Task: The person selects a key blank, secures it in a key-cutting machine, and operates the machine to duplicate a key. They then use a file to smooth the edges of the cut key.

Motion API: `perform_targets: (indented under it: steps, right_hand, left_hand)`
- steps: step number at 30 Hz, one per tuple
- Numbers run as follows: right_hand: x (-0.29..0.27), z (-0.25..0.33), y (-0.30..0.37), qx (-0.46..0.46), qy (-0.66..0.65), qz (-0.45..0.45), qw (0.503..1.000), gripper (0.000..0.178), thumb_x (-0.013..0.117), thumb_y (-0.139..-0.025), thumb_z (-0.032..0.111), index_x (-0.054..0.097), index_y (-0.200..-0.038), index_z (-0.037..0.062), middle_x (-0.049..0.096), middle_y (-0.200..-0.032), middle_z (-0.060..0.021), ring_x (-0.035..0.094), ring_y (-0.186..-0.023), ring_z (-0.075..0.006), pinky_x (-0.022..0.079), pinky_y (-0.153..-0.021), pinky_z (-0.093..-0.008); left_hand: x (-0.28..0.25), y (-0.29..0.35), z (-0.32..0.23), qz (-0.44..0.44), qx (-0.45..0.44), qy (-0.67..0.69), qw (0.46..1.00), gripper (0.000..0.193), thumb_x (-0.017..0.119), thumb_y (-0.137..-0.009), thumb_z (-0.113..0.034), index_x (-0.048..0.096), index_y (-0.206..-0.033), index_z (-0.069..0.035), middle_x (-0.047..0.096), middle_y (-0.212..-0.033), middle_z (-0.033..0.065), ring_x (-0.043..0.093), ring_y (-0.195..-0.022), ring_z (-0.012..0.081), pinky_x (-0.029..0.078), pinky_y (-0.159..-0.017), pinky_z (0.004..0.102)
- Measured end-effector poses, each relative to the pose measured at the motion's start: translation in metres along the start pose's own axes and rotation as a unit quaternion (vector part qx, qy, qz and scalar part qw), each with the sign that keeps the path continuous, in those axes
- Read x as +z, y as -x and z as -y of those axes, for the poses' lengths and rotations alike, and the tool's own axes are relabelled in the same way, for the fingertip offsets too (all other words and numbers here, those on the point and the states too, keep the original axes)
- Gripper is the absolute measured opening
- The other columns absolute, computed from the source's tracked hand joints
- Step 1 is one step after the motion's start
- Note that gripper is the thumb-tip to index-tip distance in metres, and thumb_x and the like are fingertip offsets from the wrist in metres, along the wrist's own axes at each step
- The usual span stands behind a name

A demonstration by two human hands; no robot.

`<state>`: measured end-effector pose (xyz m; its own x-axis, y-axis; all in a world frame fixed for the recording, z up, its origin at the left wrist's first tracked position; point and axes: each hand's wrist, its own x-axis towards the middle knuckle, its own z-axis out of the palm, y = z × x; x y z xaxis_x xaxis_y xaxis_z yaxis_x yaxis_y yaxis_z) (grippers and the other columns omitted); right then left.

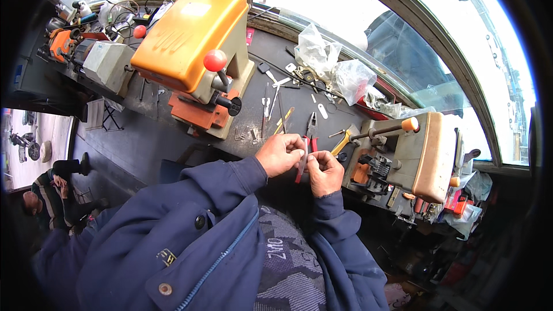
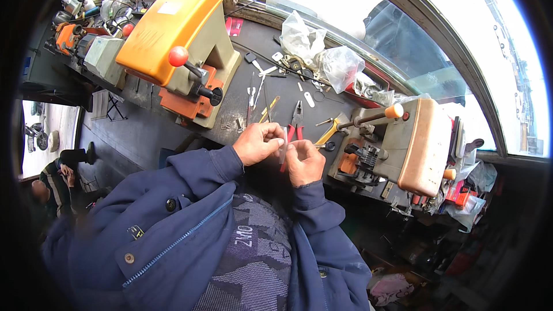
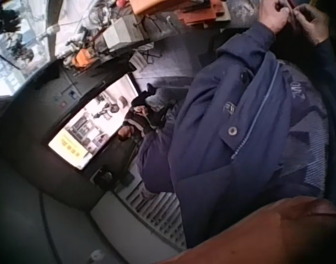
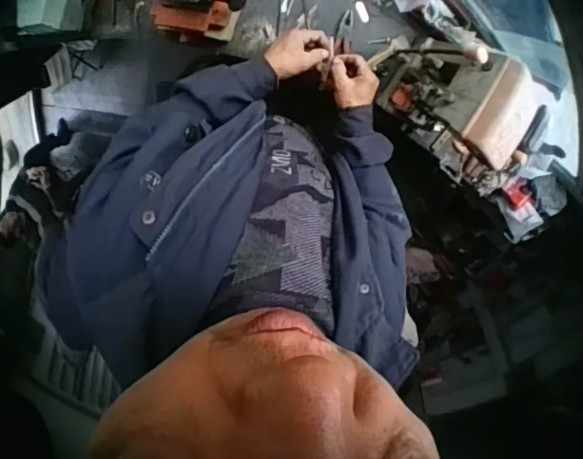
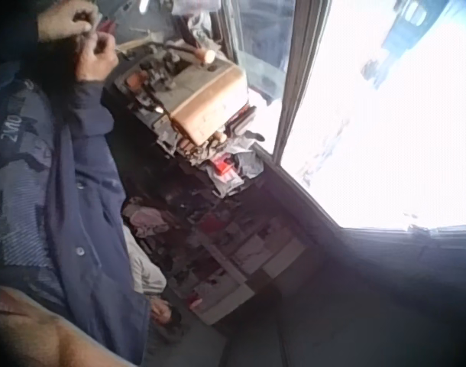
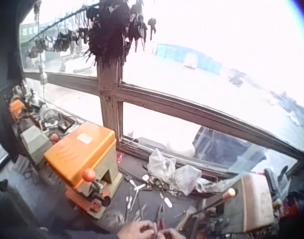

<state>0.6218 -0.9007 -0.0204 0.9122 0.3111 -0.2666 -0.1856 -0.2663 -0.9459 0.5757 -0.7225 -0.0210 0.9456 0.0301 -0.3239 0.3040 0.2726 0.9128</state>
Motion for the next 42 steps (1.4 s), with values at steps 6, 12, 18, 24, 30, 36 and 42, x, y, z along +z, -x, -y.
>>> perform_targets:
  steps: [6,12,18,24,30,36,42]
  right_hand:
    - [-0.002,0.009,-0.003,-0.004,-0.058,0.028,0.998,0.010,0.070,-0.101,0.006,0.071,-0.103,-0.0037,0.074,-0.090,-0.0042,0.069,-0.076,-0.0097,0.057,-0.072,-0.0255]
    - [0.002,0.005,-0.002,-0.073,0.084,0.074,0.991,0.012,0.072,-0.100,0.003,0.072,-0.110,-0.0046,0.075,-0.094,-0.0038,0.069,-0.079,-0.0082,0.056,-0.074,-0.0240]
    - [-0.002,-0.004,-0.002,-0.002,-0.002,0.082,0.997,0.015,0.069,-0.102,0.004,0.072,-0.112,-0.0070,0.075,-0.094,-0.0056,0.070,-0.080,-0.0111,0.058,-0.075,-0.0259]
    - [0.000,-0.003,0.000,0.002,-0.038,0.095,0.995,0.015,0.068,-0.102,0.002,0.073,-0.113,-0.0067,0.076,-0.096,-0.0067,0.071,-0.083,-0.0125,0.059,-0.079,-0.0275]
    - [0.002,-0.001,0.002,-0.054,0.022,0.091,0.994,0.014,0.068,-0.101,0.000,0.073,-0.112,-0.0061,0.075,-0.096,-0.0061,0.070,-0.084,-0.0124,0.058,-0.080,-0.0269]
    - [0.000,-0.003,0.001,-0.049,0.043,0.076,0.995,0.012,0.070,-0.097,0.003,0.074,-0.105,-0.0045,0.072,-0.081,-0.0058,0.067,-0.074,-0.0096,0.054,-0.069,-0.0266]
    - [-0.004,-0.001,0.004,-0.038,0.059,0.109,0.992,0.014,0.067,-0.102,-0.002,0.073,-0.114,-0.0051,0.074,-0.101,-0.0033,0.067,-0.091,-0.0094,0.055,-0.084,-0.0241]
  left_hand:
    - [-0.007,0.000,0.003,-0.011,-0.047,0.010,0.999,0.009,0.064,-0.102,-0.009,0.067,-0.104,-0.001,0.073,-0.090,0.0052,0.070,-0.074,0.0105,0.058,-0.067,0.0271]
    - [-0.011,0.002,0.005,-0.015,-0.030,-0.024,0.999,0.010,0.065,-0.102,-0.010,0.067,-0.104,0.000,0.072,-0.089,0.0051,0.069,-0.073,0.0106,0.057,-0.068,0.0272]
    - [-0.010,0.003,0.006,-0.014,-0.018,-0.012,1.000,0.010,0.066,-0.101,-0.010,0.068,-0.103,-0.001,0.072,-0.087,0.0039,0.069,-0.074,0.0100,0.056,-0.069,0.0267]
    - [-0.004,0.010,0.001,-0.029,0.005,-0.068,0.997,0.012,0.069,-0.100,-0.012,0.066,-0.100,-0.001,0.071,-0.085,0.0024,0.067,-0.074,0.0080,0.055,-0.069,0.0259]
    - [-0.003,0.008,0.004,-0.058,0.025,-0.145,0.987,0.011,0.068,-0.100,-0.010,0.065,-0.098,0.000,0.071,-0.083,0.0030,0.066,-0.076,0.0076,0.054,-0.070,0.0266]
    - [0.000,0.008,0.005,-0.054,0.009,-0.152,0.987,0.015,0.069,-0.100,-0.015,0.065,-0.097,-0.001,0.071,-0.082,0.0043,0.066,-0.076,0.0074,0.055,-0.070,0.0291]
    - [0.007,0.011,0.009,-0.095,0.045,-0.231,0.967,0.016,0.065,-0.093,-0.014,0.065,-0.100,0.000,0.072,-0.085,0.0182,0.074,-0.080,0.0287,0.058,-0.075,0.0409]
